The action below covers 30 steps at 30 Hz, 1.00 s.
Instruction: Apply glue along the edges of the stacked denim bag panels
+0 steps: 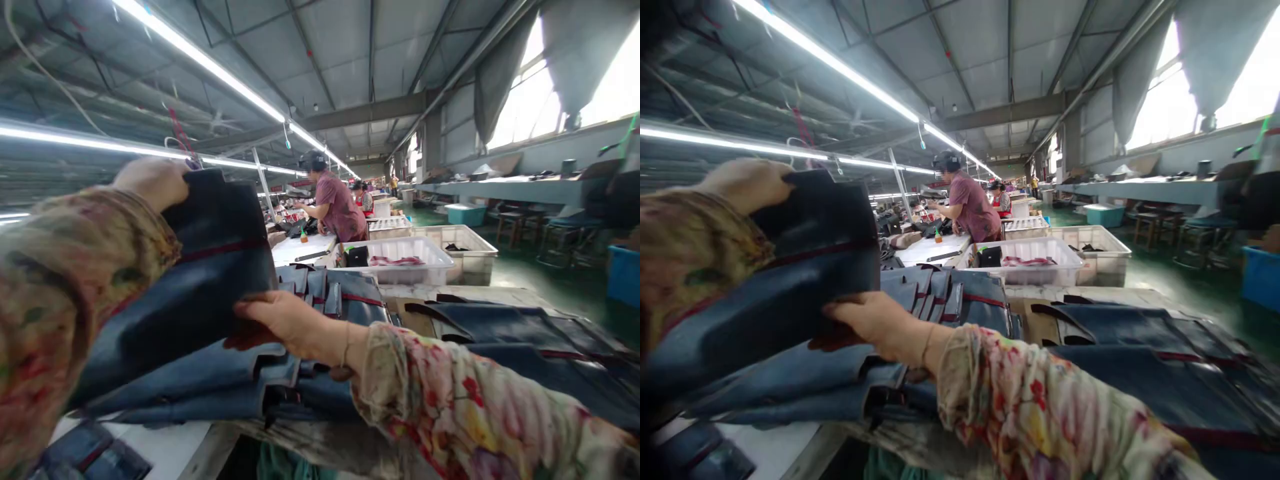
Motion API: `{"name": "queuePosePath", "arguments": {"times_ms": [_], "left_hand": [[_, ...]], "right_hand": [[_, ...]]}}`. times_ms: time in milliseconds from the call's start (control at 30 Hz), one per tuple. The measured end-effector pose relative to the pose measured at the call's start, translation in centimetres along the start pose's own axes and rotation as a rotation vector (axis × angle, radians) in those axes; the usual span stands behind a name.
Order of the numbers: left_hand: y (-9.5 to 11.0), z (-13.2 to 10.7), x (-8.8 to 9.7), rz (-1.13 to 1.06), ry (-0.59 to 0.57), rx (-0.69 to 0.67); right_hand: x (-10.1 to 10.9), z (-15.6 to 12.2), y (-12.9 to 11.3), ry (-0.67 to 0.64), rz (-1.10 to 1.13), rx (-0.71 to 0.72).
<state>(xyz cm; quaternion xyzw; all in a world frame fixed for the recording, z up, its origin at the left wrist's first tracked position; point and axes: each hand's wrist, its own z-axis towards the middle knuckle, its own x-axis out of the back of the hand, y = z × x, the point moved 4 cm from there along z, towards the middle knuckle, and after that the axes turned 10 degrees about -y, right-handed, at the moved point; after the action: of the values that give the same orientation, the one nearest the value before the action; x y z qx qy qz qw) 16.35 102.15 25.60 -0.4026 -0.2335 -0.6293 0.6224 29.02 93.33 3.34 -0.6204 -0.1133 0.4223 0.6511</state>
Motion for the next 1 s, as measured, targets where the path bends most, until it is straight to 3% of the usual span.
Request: {"name": "queuePosePath", "arguments": {"times_ms": [100, 233, 367, 500, 600, 700, 767, 833, 1000], "left_hand": [[0.6, 0.0, -4.8, 0.136, -0.04, -0.01], [0.1, 2.1, -10.0, 0.144, -0.058, -0.071], [-0.1, 4.9, -15.9, 0.105, -0.016, -0.161], [0.4, 7.1, -24.6, -0.081, 0.007, -0.216], [1.2, 7.1, -31.2, -0.191, -0.139, -0.216], [2.1, 5.9, -35.4, -0.17, -0.523, -0.253], [2.5, 4.8, -36.2, -0.138, -0.781, -0.296], [2.4, 4.1, -35.5, -0.129, -0.901, -0.314], [2.9, 2.2, -30.2, -0.144, -0.862, -0.382]], "right_hand": [[0.3, 4.3, 3.3, -0.019, 0.131, -0.062], [2.2, 8.3, 5.1, 0.041, 0.116, -0.083], [6.0, 11.3, 5.8, 0.131, 0.027, -0.125], [10.6, 12.9, 6.5, 0.258, -0.189, -0.154], [13.2, 12.1, 6.7, 0.288, -0.363, -0.206], [14.2, 9.8, 6.1, 0.245, -0.411, -0.255], [14.0, 7.7, 5.3, 0.183, -0.432, -0.283], [13.5, 5.2, 4.3, 0.119, -0.473, -0.308], [12.5, -3.7, 2.0, 0.178, -0.581, -0.287]]}}
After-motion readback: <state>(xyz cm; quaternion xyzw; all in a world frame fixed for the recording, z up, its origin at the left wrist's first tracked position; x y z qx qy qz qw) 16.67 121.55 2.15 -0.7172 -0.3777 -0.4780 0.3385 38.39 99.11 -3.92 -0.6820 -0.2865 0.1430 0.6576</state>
